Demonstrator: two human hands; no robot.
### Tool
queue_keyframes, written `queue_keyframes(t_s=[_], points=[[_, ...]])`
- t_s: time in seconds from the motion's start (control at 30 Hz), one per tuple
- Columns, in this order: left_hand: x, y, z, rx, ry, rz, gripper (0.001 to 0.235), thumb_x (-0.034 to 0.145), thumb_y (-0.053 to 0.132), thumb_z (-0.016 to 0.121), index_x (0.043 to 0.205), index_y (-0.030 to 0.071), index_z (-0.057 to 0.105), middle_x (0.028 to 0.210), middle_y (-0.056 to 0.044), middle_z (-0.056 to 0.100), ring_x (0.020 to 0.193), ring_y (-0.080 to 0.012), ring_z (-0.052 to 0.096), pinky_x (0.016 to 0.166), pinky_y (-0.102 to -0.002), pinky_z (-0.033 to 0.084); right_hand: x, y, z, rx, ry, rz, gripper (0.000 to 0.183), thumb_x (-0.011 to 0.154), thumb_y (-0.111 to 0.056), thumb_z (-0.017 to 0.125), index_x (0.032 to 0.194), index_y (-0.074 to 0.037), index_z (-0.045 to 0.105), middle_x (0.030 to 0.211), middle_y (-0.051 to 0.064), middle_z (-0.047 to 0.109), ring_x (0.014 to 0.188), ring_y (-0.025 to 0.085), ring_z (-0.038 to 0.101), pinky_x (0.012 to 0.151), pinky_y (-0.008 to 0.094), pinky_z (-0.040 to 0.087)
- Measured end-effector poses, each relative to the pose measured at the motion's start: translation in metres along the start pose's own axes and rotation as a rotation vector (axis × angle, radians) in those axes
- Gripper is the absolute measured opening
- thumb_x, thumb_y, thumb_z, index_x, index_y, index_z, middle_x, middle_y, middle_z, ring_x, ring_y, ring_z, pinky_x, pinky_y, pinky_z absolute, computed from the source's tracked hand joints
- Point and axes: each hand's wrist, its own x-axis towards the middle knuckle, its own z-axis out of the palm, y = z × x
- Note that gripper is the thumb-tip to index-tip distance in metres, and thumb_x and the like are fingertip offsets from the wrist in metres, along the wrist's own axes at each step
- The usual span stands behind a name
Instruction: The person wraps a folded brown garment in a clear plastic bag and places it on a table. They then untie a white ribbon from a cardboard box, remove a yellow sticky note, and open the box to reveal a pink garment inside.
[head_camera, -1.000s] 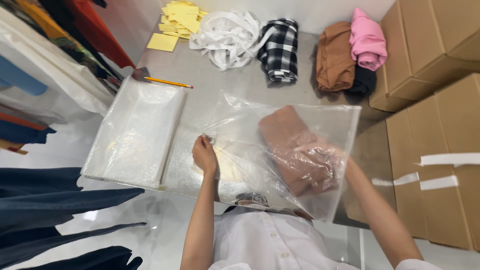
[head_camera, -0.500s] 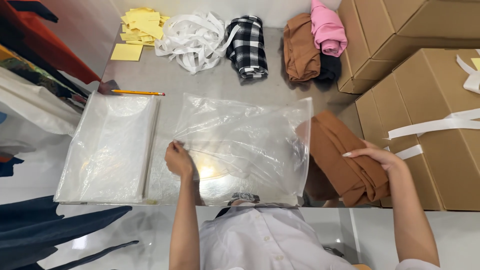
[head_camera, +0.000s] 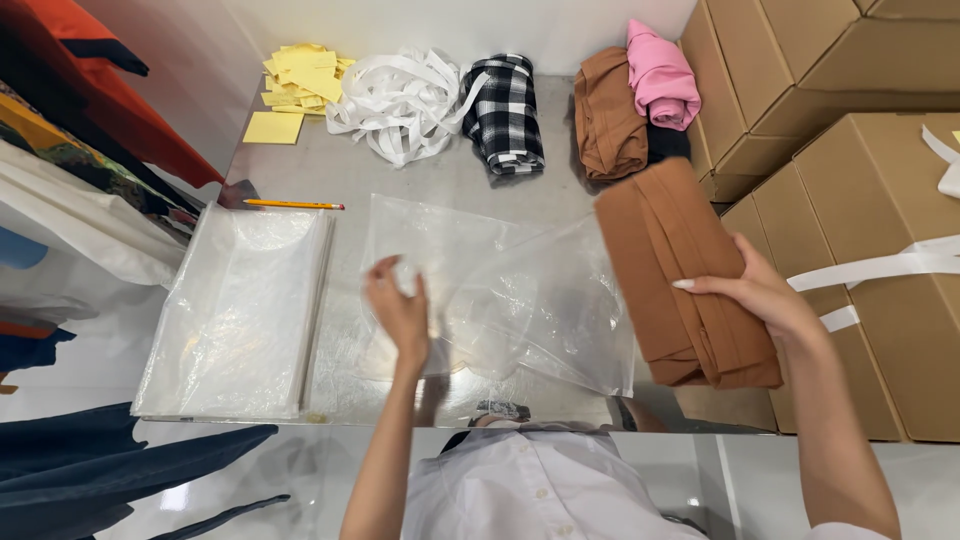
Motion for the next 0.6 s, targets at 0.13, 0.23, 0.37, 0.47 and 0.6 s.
queue_keyframes(t_s=[0.13,0.23,0.37,0.47,0.6], points=[[-0.011,0.088,0.027,-0.493,-0.413,-0.252,0.025,0.091,0.023,0.068,0.115,0.016,0.065,0.112,-0.003,0.073,0.093,-0.0163,0.07,0.078,-0.028,0.056,0.019,-0.008,0.01,0.101,-0.117,-0.104,0.088,0.066,-0.01,0.067,0.151,-0.017,0.044,0.14,0.007,0.059,0.122,0.024,0.057,0.102,0.04,0.045],[-0.011,0.155,0.024,-0.832,-0.84,-0.355,0.044,0.099,0.037,0.067,0.13,0.007,0.062,0.118,-0.018,0.071,0.105,-0.0279,0.071,0.084,-0.039,0.059,0.044,-0.003,0.032,0.205,-0.181,-0.239,0.107,0.062,-0.013,0.08,0.159,-0.014,0.036,0.145,0.026,0.048,0.123,0.043,0.054,0.089,0.061,0.049],[0.013,0.223,-0.002,-0.778,-1.122,-0.568,0.118,0.077,0.067,0.072,0.157,-0.001,0.017,0.156,-0.031,0.032,0.14,-0.0438,0.04,0.104,-0.055,0.043,0.076,0.005,0.06,0.305,-0.198,-0.281,0.102,0.07,-0.022,0.083,0.159,-0.013,0.034,0.148,0.024,0.045,0.126,0.038,0.053,0.094,0.056,0.049],[0.02,0.22,0.024,-0.736,-1.045,-0.613,0.121,0.069,0.056,0.084,0.155,0.0,0.02,0.154,-0.032,0.033,0.144,-0.0476,0.035,0.111,-0.062,0.037,0.098,0.013,0.076,0.353,-0.189,-0.281,0.097,0.073,-0.022,0.083,0.158,-0.015,0.035,0.151,0.023,0.042,0.13,0.036,0.049,0.102,0.054,0.044],[0.032,0.182,0.08,-0.731,-0.901,-0.652,0.099,0.064,0.042,0.096,0.141,0.007,0.046,0.136,-0.025,0.056,0.13,-0.0406,0.056,0.103,-0.054,0.049,0.097,-0.003,0.092,0.427,-0.276,-0.181,0.102,0.072,-0.02,0.082,0.16,-0.017,0.031,0.155,0.024,0.035,0.137,0.04,0.042,0.109,0.058,0.035]])
